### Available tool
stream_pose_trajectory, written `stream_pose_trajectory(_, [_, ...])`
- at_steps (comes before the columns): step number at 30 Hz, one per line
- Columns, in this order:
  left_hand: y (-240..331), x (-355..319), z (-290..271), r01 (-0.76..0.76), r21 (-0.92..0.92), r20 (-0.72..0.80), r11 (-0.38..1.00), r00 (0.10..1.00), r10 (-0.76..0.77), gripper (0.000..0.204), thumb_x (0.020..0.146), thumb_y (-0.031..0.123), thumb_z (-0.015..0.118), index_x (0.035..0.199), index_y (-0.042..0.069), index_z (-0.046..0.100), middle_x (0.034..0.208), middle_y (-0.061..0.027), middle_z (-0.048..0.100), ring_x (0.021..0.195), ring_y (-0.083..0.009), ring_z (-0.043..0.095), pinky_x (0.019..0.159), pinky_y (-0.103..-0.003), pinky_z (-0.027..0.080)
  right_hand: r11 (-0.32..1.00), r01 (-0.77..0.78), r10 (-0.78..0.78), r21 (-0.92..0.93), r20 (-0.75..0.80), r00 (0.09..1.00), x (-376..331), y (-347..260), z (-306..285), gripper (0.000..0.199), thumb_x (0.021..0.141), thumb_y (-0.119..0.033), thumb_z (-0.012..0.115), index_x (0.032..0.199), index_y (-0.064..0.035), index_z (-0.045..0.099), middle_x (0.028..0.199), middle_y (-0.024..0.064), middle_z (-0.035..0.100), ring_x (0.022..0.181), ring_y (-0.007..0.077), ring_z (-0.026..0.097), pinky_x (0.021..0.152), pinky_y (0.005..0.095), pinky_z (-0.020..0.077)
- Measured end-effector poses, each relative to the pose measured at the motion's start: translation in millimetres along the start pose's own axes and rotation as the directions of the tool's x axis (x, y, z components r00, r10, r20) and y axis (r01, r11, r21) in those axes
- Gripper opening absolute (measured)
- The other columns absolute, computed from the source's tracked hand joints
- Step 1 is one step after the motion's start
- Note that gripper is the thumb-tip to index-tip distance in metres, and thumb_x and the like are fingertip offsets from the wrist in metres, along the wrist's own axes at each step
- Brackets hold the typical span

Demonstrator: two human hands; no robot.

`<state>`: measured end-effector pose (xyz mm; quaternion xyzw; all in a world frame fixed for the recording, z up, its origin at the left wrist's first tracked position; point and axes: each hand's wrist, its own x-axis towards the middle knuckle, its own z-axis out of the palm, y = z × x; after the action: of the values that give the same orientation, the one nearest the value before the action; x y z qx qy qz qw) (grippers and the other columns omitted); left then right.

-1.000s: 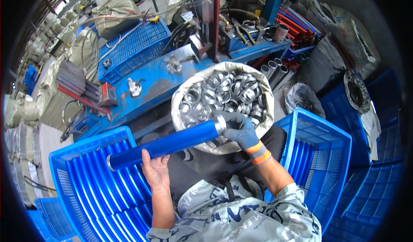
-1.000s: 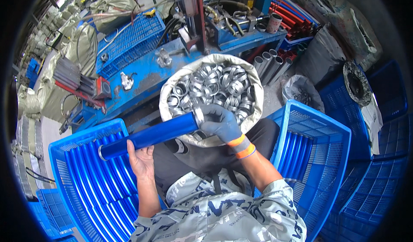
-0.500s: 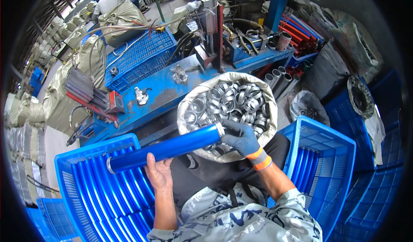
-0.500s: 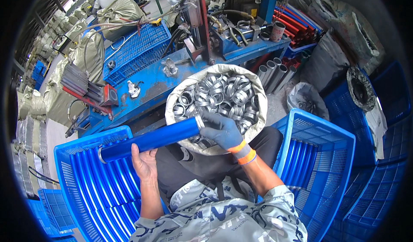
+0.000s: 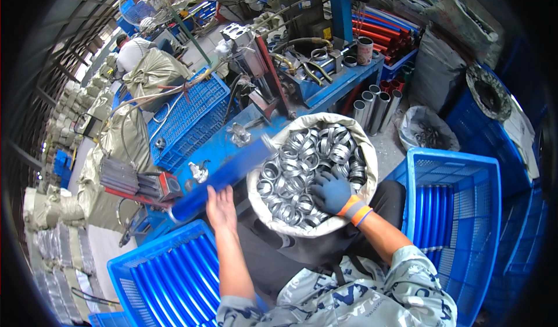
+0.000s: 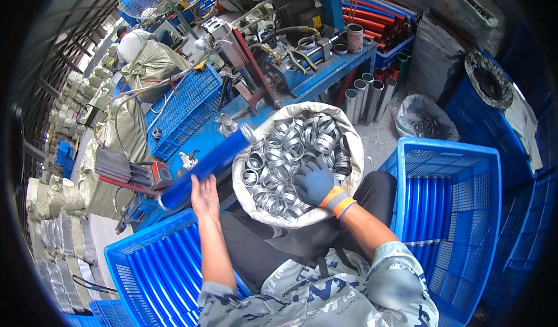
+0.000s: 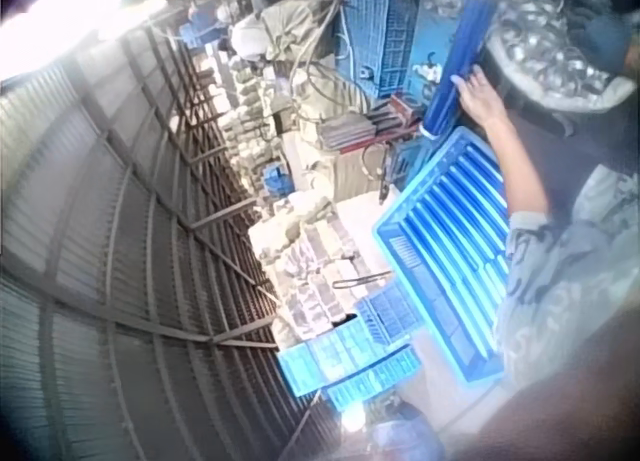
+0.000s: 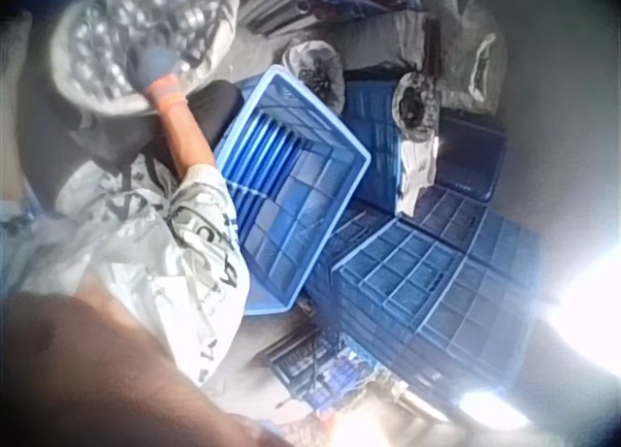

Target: Assembling silver metal rings onto blue industrial pipes and placing them in a blue crate.

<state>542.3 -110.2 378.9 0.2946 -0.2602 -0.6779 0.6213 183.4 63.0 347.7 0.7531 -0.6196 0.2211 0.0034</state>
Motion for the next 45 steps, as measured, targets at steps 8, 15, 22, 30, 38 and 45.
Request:
stream_pose_trajectory(8, [-25.1, 210.9, -9.7, 0.026, -0.073, -0.398, 0.997, 0.916, -0.053, 0.071, 0.098, 0.035, 0.091, 0.150, 0.000, 0.057, 0.149, -0.0168, 0.062, 0.143, -0.0308, 0.058, 0.120, -0.048, 0.051, 0.996, 0.071, -0.068, 0.060, -0.053, 0.996, 23.2, -3.3, 13.3, 0.031, 0.093, -0.036, 0.073, 0.109, -0.0111, 0.078, 0.114, 0.0111, 0.072, 0.116, 0.0335, 0.067, 0.110, 0.0525, 0.0474])
stream_pose_trajectory(15, [-57.4, 231.8, -13.2, 0.170, -0.013, -0.391, 0.985, 0.906, -0.162, 0.100, 0.094, 0.055, 0.089, 0.159, -0.006, 0.045, 0.159, -0.0355, 0.053, 0.156, -0.0480, 0.047, 0.130, -0.059, 0.040, 0.995, 0.054, -0.057, 0.088, 0.032, 0.998, 21.2, 1.5, 6.8, 0.034, 0.093, -0.039, 0.072, 0.115, -0.0140, 0.083, 0.129, 0.0158, 0.072, 0.128, 0.0398, 0.063, 0.118, 0.0601, 0.0421])
stream_pose_trajectory(22, [-14.9, 207.3, -40.1, 0.146, 0.102, -0.428, 0.984, 0.900, -0.089, 0.090, 0.104, 0.057, 0.077, 0.162, -0.004, 0.044, 0.157, -0.0336, 0.058, 0.145, -0.0458, 0.061, 0.121, -0.060, 0.049, 0.988, 0.141, -0.146, 0.063, 0.085, 0.986, 24.3, -10.5, 17.2, 0.044, 0.083, -0.036, 0.077, 0.121, -0.0151, 0.083, 0.141, 0.0163, 0.069, 0.136, 0.0408, 0.060, 0.122, 0.0624, 0.0408])
stream_pose_trajectory(30, [-16.7, 40.3, 2.4, -0.177, 0.478, -0.158, 0.860, 0.946, 0.283, 0.039, 0.104, 0.025, 0.082, 0.131, 0.000, 0.071, 0.120, -0.0103, 0.078, 0.107, -0.0210, 0.078, 0.085, -0.036, 0.064, 0.986, 0.150, -0.151, 0.069, 0.021, 0.988, 25.8, 1.2, 27.7, 0.019, 0.081, -0.020, 0.082, 0.098, -0.0115, 0.085, 0.131, 0.0157, 0.075, 0.122, 0.0405, 0.069, 0.111, 0.0582, 0.0487])
stream_pose_trajectory(38, [136.6, -174.3, -245.7, 0.179, 0.963, 0.025, -0.200, 0.682, 0.731, 0.059, 0.086, 0.016, 0.088, 0.137, -0.003, 0.068, 0.148, -0.0278, 0.065, 0.140, -0.0441, 0.061, 0.120, -0.053, 0.049, 0.961, 0.261, -0.254, 0.093, -0.083, 0.964, 30.4, -24.6, 48.9, 0.011, 0.077, -0.012, 0.081, 0.087, -0.0141, 0.077, 0.120, 0.0115, 0.077, 0.112, 0.0375, 0.071, 0.103, 0.0560, 0.0494])
stream_pose_trajectory(45, [342.1, -300.8, -393.4, 0.783, 0.505, -0.090, -0.363, 0.465, 0.881, 0.080, 0.088, 0.034, 0.087, 0.154, 0.001, 0.056, 0.168, -0.0279, 0.046, 0.161, -0.0442, 0.038, 0.125, -0.067, 0.036, 0.966, 0.257, -0.254, 0.040, -0.075, 0.964, 23.5, -42.7, 45.2, 0.005, 0.077, -0.011, 0.081, 0.077, -0.0148, 0.077, 0.108, 0.0100, 0.079, 0.096, 0.0394, 0.073, 0.088, 0.0543, 0.0552])
